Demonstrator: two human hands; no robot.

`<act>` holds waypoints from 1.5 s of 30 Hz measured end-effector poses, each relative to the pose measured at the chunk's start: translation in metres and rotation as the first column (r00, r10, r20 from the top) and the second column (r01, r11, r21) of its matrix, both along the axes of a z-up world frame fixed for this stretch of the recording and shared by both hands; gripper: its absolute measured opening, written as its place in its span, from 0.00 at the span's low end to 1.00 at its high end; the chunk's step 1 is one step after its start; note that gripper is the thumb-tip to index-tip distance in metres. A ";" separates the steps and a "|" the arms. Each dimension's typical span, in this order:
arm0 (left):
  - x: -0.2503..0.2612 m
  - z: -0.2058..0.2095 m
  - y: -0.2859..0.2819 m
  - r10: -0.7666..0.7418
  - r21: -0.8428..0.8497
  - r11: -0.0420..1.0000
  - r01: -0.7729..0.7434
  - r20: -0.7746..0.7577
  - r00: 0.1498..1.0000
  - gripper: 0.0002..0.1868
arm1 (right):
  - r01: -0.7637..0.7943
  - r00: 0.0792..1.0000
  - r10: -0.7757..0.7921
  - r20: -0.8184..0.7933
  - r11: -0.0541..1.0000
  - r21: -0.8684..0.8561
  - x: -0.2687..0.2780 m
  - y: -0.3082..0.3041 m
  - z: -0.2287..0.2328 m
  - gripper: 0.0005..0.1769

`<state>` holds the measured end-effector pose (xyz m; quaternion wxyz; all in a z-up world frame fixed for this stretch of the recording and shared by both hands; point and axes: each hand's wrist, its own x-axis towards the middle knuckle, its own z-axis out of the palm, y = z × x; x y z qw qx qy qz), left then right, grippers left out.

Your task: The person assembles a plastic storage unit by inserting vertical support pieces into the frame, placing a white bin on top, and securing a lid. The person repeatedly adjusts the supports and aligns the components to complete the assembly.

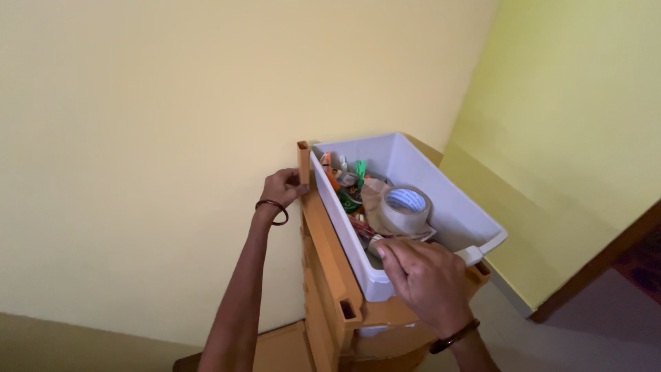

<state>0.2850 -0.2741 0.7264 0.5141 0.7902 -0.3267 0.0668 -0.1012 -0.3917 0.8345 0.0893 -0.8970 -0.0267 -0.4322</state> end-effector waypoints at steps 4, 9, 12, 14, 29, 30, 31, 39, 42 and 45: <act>0.005 0.003 0.001 -0.010 0.047 0.999 0.011 -0.012 1.000 0.25 | 0.030 0.998 -0.028 -0.058 0.999 0.028 0.002 -0.001 -0.001 0.12; -0.001 0.014 0.008 -0.093 0.145 0.986 0.085 0.053 0.994 0.30 | 0.020 0.999 -0.019 -0.042 0.999 0.044 -0.001 0.002 0.000 0.12; -0.017 0.024 0.008 0.018 -0.051 0.999 -0.002 0.307 0.952 0.33 | 0.031 0.999 -0.030 -0.019 0.999 0.030 -0.001 0.003 0.002 0.12; -0.031 0.034 0.007 0.119 -0.083 0.992 -0.096 0.347 0.930 0.33 | 0.032 0.999 -0.032 0.001 0.999 0.014 -0.001 0.004 0.001 0.12; -0.071 0.059 -0.006 0.296 -0.140 0.953 -0.268 0.606 0.738 0.27 | 0.078 0.995 -0.073 0.065 0.994 -0.073 0.006 -0.007 -0.022 0.11; -0.070 0.056 -0.008 0.310 -0.144 0.949 -0.282 0.595 0.741 0.27 | 0.078 0.995 -0.073 0.067 0.994 -0.078 0.006 -0.007 -0.023 0.11; -0.069 0.054 -0.011 0.327 -0.153 0.943 -0.295 0.589 0.739 0.26 | 0.079 0.995 -0.073 0.068 0.993 -0.084 0.007 -0.008 -0.024 0.10; -0.056 0.034 -0.030 0.395 -0.287 0.916 -0.282 0.506 0.767 0.21 | 0.087 0.980 -0.064 0.186 0.989 -0.117 0.004 -0.002 -0.023 0.10; -0.055 0.030 -0.034 0.428 -0.288 0.902 -0.321 0.507 0.748 0.22 | 0.089 0.976 -0.063 0.206 0.989 -0.119 0.005 0.000 -0.022 0.09; -0.054 0.030 -0.035 0.435 -0.269 0.900 -0.343 0.499 0.750 0.22 | 0.079 0.973 -0.053 0.226 0.991 -0.110 0.006 -0.001 -0.024 0.09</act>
